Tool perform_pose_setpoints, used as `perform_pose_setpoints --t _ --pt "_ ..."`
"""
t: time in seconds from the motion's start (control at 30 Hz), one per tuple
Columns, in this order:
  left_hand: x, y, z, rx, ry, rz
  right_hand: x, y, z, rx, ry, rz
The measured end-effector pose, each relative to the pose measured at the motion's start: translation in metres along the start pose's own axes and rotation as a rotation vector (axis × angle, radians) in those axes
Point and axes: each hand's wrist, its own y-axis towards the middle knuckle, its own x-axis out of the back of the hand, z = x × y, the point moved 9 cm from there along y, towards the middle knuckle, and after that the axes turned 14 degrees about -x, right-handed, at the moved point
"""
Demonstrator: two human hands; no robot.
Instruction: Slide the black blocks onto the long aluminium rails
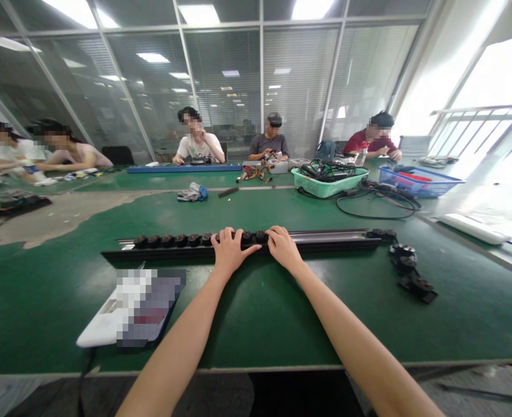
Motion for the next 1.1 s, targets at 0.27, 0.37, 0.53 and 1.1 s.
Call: perform_pose_setpoints --t 0.27,0.37,0.53,1.1 --pt "0.0017 -0.0001 -0.0009 -0.005 0.012 0.005 0.0025 -0.0005 -0.0012 -0.017 -0.006 0.004" --pt "0.0011 0.0000 -0.0006 0.003 -0.008 0.015 0.0028 -0.0005 -0.0019 -0.020 0.012 0.007" --pt "0.0019 0.0002 -0.0012 0.011 -0.004 0.022 0.0033 -0.0024 -0.0050 -0.046 0.062 -0.016" --pt "0.0022 -0.0004 -0.0017 -0.001 0.014 0.019 0.0096 -0.0048 -0.0080 -0.031 0.068 -0.016"
